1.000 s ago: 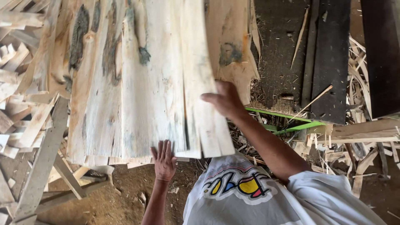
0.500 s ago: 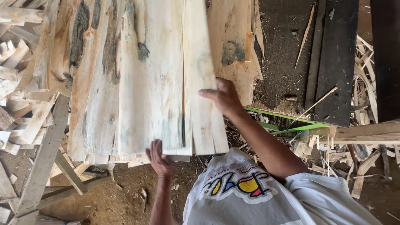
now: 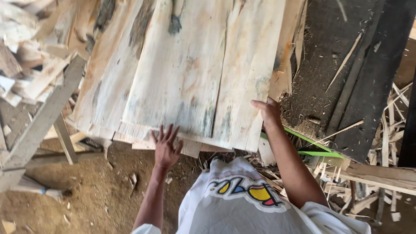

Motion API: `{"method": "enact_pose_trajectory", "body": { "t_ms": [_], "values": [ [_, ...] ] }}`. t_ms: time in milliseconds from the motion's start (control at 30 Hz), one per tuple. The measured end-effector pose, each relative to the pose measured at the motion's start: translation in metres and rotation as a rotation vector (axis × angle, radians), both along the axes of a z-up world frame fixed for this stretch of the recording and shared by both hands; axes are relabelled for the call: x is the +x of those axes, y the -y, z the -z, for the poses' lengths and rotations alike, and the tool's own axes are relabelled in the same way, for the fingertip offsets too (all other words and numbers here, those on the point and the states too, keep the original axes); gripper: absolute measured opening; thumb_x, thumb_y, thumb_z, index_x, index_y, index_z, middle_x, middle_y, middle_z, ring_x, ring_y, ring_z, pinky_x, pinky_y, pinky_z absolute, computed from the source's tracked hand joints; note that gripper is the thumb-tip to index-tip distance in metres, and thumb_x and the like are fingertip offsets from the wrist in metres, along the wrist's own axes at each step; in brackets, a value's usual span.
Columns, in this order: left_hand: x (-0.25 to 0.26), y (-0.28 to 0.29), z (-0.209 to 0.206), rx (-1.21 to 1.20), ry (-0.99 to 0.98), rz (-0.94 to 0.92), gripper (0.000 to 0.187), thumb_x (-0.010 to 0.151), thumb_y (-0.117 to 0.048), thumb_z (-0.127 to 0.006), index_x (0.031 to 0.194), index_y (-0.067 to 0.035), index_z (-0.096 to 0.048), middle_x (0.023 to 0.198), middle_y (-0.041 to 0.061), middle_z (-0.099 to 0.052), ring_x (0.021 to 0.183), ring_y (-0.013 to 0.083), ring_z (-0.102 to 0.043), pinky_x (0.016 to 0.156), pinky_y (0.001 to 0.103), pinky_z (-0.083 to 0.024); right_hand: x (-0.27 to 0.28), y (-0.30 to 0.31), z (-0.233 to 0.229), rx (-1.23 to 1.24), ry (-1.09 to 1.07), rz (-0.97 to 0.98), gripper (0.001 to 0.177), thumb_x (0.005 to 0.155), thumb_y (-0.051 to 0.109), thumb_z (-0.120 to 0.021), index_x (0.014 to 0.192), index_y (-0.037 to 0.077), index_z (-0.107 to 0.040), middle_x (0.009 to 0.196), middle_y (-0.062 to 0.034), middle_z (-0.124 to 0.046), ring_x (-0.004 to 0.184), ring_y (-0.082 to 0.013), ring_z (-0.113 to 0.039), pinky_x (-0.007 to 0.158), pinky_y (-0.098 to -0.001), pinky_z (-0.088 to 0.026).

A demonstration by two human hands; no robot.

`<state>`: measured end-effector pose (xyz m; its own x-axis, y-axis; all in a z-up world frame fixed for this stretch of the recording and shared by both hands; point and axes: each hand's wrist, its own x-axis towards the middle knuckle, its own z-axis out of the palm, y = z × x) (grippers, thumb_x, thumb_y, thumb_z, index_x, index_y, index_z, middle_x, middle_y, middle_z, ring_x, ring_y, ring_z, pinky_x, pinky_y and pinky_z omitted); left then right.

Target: Cutting and trimming thin sheets of wood veneer using a manual shear machine in a workshop environment.

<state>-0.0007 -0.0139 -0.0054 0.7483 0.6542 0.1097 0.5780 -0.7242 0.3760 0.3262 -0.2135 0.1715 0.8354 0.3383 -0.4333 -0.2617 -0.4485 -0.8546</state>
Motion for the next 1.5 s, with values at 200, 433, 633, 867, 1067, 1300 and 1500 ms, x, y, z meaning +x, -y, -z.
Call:
{"method": "enact_pose_trajectory", "body": {
  "t_ms": [200,433,633,867,1067,1300,1500],
  "values": [
    [0.087,0.044,-0.074,-0.186,-0.22,0.122,0.102,0.088,-0.082,-0.047,0.162,-0.018,-0.018,0.168,0.011,-0.019,0.155,0.0383,-0.013,0.121,0.064,0.003,0.02,0.009,0.042,-0.049,0.049,0.089,0.053,0.078,0.019,-0.078,0.122,-0.005,-0.062,0.121,-0.0266,-0.07,0.112,-0.0301,-0.073,0.103,-0.0386,-0.056],
    [0.155,0.057,-0.05,-0.174,-0.113,-0.018,0.038,0.101,-0.027,-0.05,0.132,-0.006,-0.055,0.125,0.014,-0.063,0.107,0.0312,-0.062,0.078,0.052,-0.055,0.013,0.009,0.012,-0.031,0.118,0.04,0.049,0.075,0.019,-0.077,0.118,-0.004,-0.068,0.12,-0.0234,-0.074,0.112,-0.032,-0.072,0.108,-0.0446,-0.052],
    [0.165,0.055,-0.093,-0.108,-0.133,0.063,0.032,0.108,-0.015,-0.042,0.09,-0.01,-0.069,0.066,0.005,-0.069,0.046,0.0108,-0.054,0.037,0.028,-0.042,0.023,0.04,-0.028,-0.057,0.142,0.068,0.048,0.077,0.026,-0.076,0.119,0.003,-0.068,0.12,-0.0184,-0.074,0.115,-0.0288,-0.071,0.11,-0.0441,-0.049],
    [0.094,-0.041,-0.146,-0.552,0.618,0.193,0.02,0.089,-0.009,-0.076,0.109,-0.005,-0.078,0.101,0.009,-0.079,0.077,0.0119,-0.076,0.069,0.026,-0.066,0.051,0.121,-0.015,-0.158,0.178,0.104,0.047,0.077,0.03,-0.077,0.117,0.005,-0.071,0.123,-0.0187,-0.073,0.119,-0.0287,-0.068,0.116,-0.0379,-0.042],
    [-0.044,-0.136,-0.212,-0.647,0.823,0.249,0.034,0.09,-0.01,-0.081,0.122,-0.005,-0.072,0.117,0.011,-0.076,0.105,0.0152,-0.076,0.089,0.029,-0.067,0.089,0.204,0.063,-0.199,0.153,0.126,0.058,0.079,0.033,-0.08,0.122,-0.006,-0.069,0.129,-0.0255,-0.069,0.127,-0.0323,-0.062,0.122,-0.0402,-0.035],
    [-0.145,-0.206,-0.135,-0.129,0.452,-0.48,0.02,0.114,-0.013,-0.061,0.115,-0.008,-0.081,0.102,0.01,-0.079,0.063,0.0075,-0.066,0.045,0.027,-0.049,0.08,0.253,0.063,-0.403,0.111,0.242,0.072,0.087,0.031,-0.081,0.142,-0.006,-0.052,0.145,-0.0265,-0.052,0.134,-0.0329,-0.049,0.12,-0.0464,-0.029],
    [-0.133,-0.132,0.024,-0.068,0.207,-0.88,0.083,0.102,-0.047,-0.069,0.162,-0.007,-0.027,0.163,0.03,-0.032,0.143,0.0457,-0.036,0.112,0.067,-0.031,0.064,0.247,0.063,-0.624,0.083,0.26,0.07,0.094,0.021,-0.073,0.154,0.001,-0.044,0.136,-0.0305,-0.062,0.113,-0.0342,-0.067,0.095,-0.0448,-0.056]
  ]
}}
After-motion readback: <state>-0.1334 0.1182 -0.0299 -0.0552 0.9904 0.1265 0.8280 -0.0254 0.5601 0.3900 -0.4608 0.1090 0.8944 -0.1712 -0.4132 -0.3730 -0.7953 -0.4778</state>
